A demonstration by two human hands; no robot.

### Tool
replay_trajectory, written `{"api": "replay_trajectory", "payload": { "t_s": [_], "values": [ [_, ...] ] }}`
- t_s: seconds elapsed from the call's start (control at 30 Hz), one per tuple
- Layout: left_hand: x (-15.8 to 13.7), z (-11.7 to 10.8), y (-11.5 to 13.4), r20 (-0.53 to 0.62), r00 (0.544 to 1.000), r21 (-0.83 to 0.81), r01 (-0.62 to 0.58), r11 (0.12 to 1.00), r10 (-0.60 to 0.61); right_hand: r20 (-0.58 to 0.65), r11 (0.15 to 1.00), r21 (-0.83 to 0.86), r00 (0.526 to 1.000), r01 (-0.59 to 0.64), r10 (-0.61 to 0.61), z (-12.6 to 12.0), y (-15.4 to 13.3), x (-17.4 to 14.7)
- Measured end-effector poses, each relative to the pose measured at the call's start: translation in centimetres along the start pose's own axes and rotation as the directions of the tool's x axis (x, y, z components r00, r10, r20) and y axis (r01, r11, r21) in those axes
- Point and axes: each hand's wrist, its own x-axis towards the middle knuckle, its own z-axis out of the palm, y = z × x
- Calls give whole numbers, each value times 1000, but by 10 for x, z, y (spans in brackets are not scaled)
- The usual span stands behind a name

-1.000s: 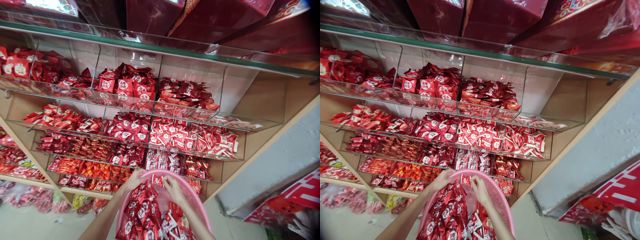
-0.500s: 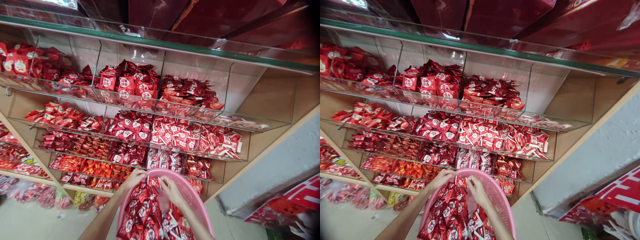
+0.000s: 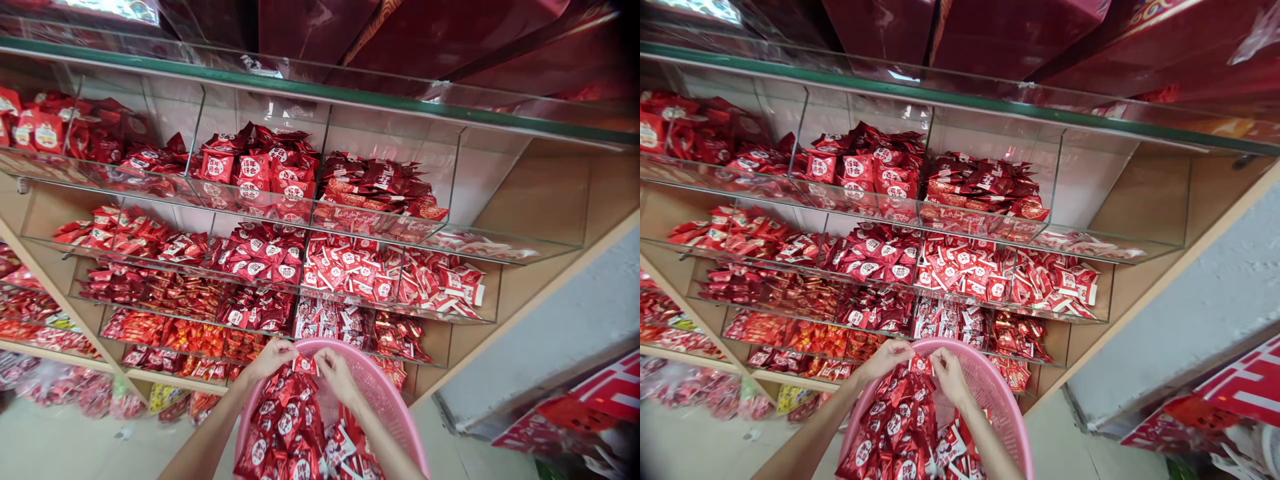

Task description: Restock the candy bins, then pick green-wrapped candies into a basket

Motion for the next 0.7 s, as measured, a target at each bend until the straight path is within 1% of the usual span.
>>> {"api": "replay_trajectory", "payload": {
  "t_s": [0.13,0.23,0.37,0.47,0.57,0.7],
  "values": [
    [0,-1,1,-4,1000,-6,17,1000,-17,-61,998,-54,998,18,-21,-1,-2,-1],
    [-1,0,7,-11,1000,-12,26,1000,-26,-110,999,-48,994,16,-21,-1,-2,-2],
    [-3,1,12,-18,1000,1,10,1000,-10,-163,999,17,986,-32,35,5,-1,-3],
    [-2,2,11,-32,999,-15,18,1000,-19,-175,995,50,980,-88,96,6,3,-1],
    [-1,3,10,-50,997,-42,58,997,-60,-155,992,38,980,-119,124,-7,10,-2],
    [-3,5,16,-73,988,-47,134,990,-137,-152,989,-57,981,-133,123,-37,20,-8]
  ]
}}
